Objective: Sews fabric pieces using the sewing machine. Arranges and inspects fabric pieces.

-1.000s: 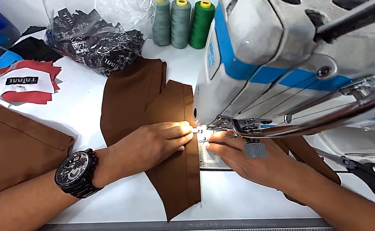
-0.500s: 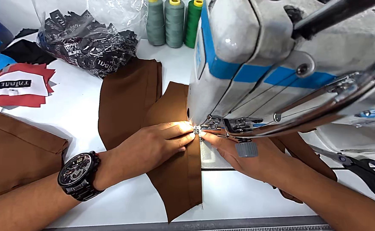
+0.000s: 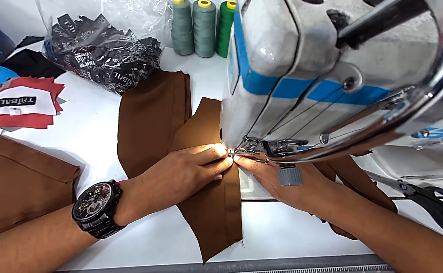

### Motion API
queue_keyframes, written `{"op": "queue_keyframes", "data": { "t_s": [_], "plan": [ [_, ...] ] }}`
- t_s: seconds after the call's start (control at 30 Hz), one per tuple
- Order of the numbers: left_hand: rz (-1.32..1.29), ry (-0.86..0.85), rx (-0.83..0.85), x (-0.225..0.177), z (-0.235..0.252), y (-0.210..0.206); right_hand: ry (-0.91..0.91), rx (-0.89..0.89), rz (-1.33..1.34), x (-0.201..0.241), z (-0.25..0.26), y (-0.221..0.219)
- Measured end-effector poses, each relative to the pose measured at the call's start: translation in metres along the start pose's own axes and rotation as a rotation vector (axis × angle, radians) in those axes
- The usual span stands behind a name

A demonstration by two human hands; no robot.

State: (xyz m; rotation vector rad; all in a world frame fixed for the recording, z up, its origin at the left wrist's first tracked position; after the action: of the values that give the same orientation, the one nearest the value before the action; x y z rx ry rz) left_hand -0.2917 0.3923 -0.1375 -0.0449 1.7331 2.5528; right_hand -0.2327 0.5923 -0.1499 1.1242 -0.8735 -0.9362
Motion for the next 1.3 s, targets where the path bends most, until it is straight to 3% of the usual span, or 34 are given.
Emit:
{"op": "queue_keyframes", "data": {
  "t_s": [1.17, 1.3],
  "plan": [
    [-0.061, -0.013, 0.007, 0.002, -0.002, 0.000, 0.033, -0.013, 0.031, -0.001, 0.003, 0.006],
    [0.036, 0.025, 0.037, -0.020, 0.002, 0.008, 0.058, -0.174, 0.026, -0.007, 0.005, 0.028]
  ]
}}
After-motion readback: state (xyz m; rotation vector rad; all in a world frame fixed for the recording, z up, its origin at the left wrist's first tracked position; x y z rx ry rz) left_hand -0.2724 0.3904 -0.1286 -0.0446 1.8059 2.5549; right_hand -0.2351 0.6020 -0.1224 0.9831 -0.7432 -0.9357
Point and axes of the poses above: each hand's wrist, its own z-axis towards the middle knuckle, its own y-axis out of the back of the hand, x = y × z, the point moved 5 cm from there along z, towards the middle knuckle, and after that the axes turned 14 degrees about -y, right-handed, at the moved point
